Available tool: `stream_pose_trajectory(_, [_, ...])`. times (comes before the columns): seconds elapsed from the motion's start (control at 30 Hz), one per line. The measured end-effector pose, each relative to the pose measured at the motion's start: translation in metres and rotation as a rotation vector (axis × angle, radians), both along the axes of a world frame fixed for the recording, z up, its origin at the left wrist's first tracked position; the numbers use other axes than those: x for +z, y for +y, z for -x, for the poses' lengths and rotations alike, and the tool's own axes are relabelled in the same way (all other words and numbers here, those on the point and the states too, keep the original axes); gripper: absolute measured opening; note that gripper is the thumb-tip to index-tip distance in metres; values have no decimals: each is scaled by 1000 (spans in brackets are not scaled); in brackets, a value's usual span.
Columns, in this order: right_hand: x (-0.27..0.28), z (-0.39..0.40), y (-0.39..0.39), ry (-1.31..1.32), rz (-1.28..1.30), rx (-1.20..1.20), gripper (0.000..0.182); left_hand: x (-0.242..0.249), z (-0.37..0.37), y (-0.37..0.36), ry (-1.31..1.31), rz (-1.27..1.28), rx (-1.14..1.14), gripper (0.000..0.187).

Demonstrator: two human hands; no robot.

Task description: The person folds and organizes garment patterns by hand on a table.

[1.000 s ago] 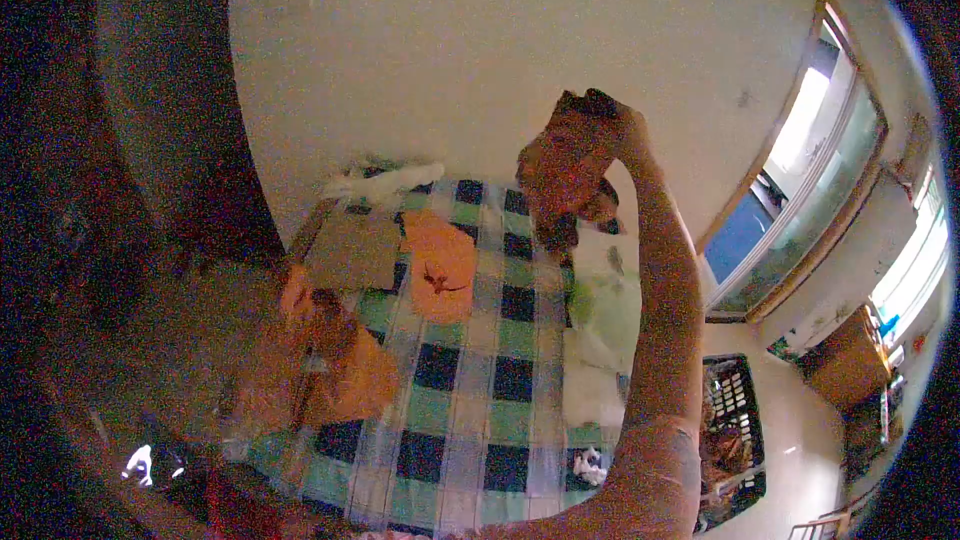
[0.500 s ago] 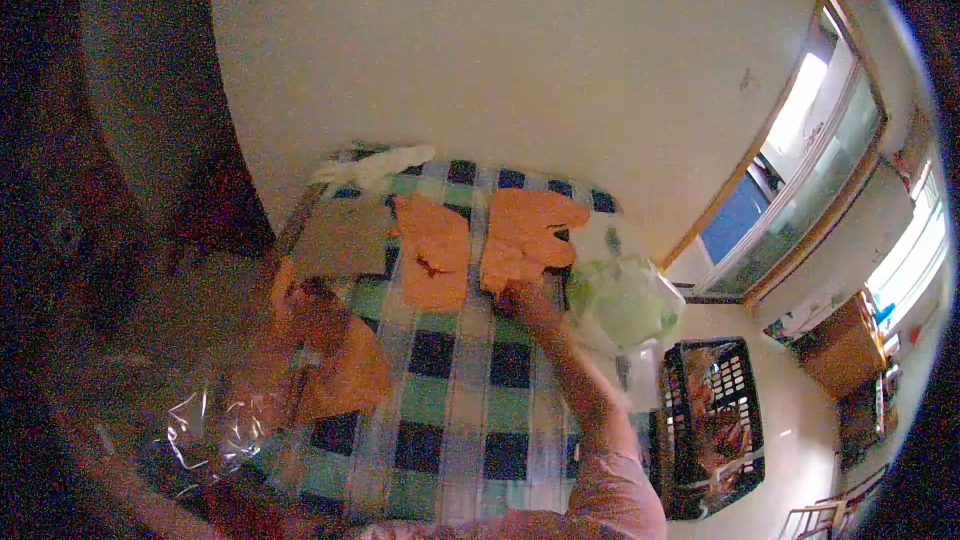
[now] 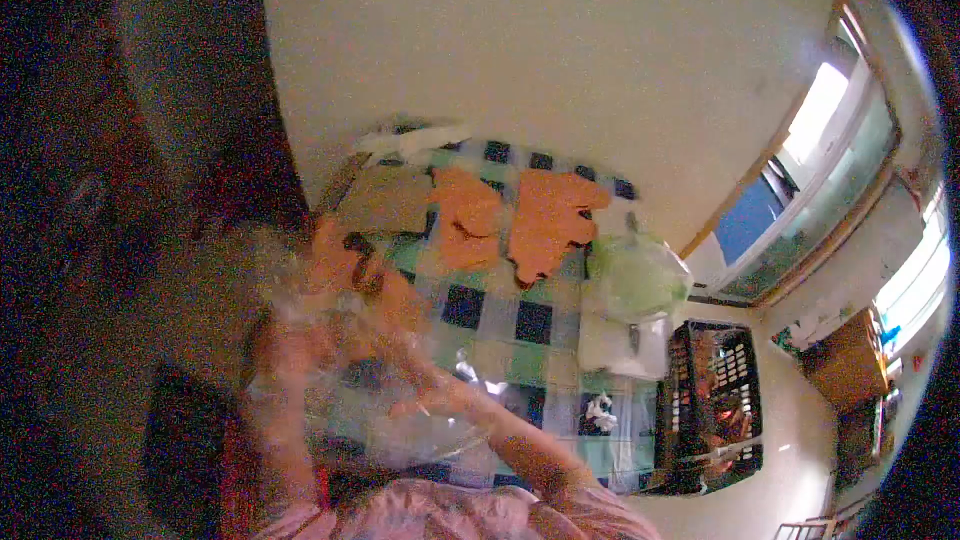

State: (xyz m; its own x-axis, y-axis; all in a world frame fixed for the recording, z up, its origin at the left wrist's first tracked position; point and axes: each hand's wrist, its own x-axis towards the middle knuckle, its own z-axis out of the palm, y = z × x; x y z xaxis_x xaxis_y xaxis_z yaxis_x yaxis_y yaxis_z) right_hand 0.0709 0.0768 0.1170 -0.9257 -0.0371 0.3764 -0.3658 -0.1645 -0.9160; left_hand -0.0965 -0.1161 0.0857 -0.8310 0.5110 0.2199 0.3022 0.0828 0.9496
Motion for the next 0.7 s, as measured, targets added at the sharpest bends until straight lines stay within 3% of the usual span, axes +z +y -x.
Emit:
stream_pose_trajectory(0.03, [13, -9, -8, -108, 98, 4, 88, -10, -21, 20, -103, 256, -259, 32])
stream_pose_trajectory(0.07, [1, -13, -8, -176, 204, -5, 84, -8, -53, 35, 153, 77, -340, 35])
stream_pose_trajectory(0.1, [-20, -17, -4, -249, 308, -11, 80, -1, -72, 47, 227, -64, -414, 38])
stream_pose_trajectory(0.13, [-24, -21, -5, -291, 249, -137, 69, 5, -91, 58, 298, -201, -498, 42])
stream_pose_trajectory(0.23, [-57, -43, 12, -393, 53, -537, 42, 1, -105, 52, -91, -293, -755, 46])
stream_pose_trajectory(0.3, [-43, -51, 25, -455, 144, -793, 40, -6, -115, 47, -441, -338, -798, 49])
stream_pose_trajectory(0.33, [3, -45, 17, -464, 147, -1004, 37, -8, -120, 46, -651, -388, -749, 52])
stream_pose_trajectory(0.37, [1, -44, 23, -378, 260, -978, 32, -9, -122, 44, -857, -438, -698, 55])
stream_pose_trajectory(0.4, [-4, -42, 32, -293, 373, -951, 27, -12, -123, 40, -980, -303, -648, 73])
stream_pose_trajectory(0.43, [-5, -38, 40, -207, 485, -922, 23, -14, -127, 38, -1029, -354, -718, 69])
stream_pose_trajectory(0.5, [-16, -36, 28, -96, -52, -960, 21, -18, -146, 37, -1131, -454, -865, 60])
stream_pose_trajectory(0.57, [-12, -32, -17, -14, -989, -832, 25, -37, -140, 52, -1300, -704, -756, 43])
stream_pose_trajectory(0.6, [-7, -33, -31, 26, -1263, -694, 27, -35, -128, 49, -1315, -801, -756, 38])
stream_pose_trajectory(0.67, [-11, -39, -34, 120, -1294, -524, 30, -15, -113, 41, -1363, -894, -781, 18])
stream_pose_trajectory(0.7, [-12, -40, -35, 162, -1303, -445, 31, -2, -120, 34, -1324, -928, -667, 17])
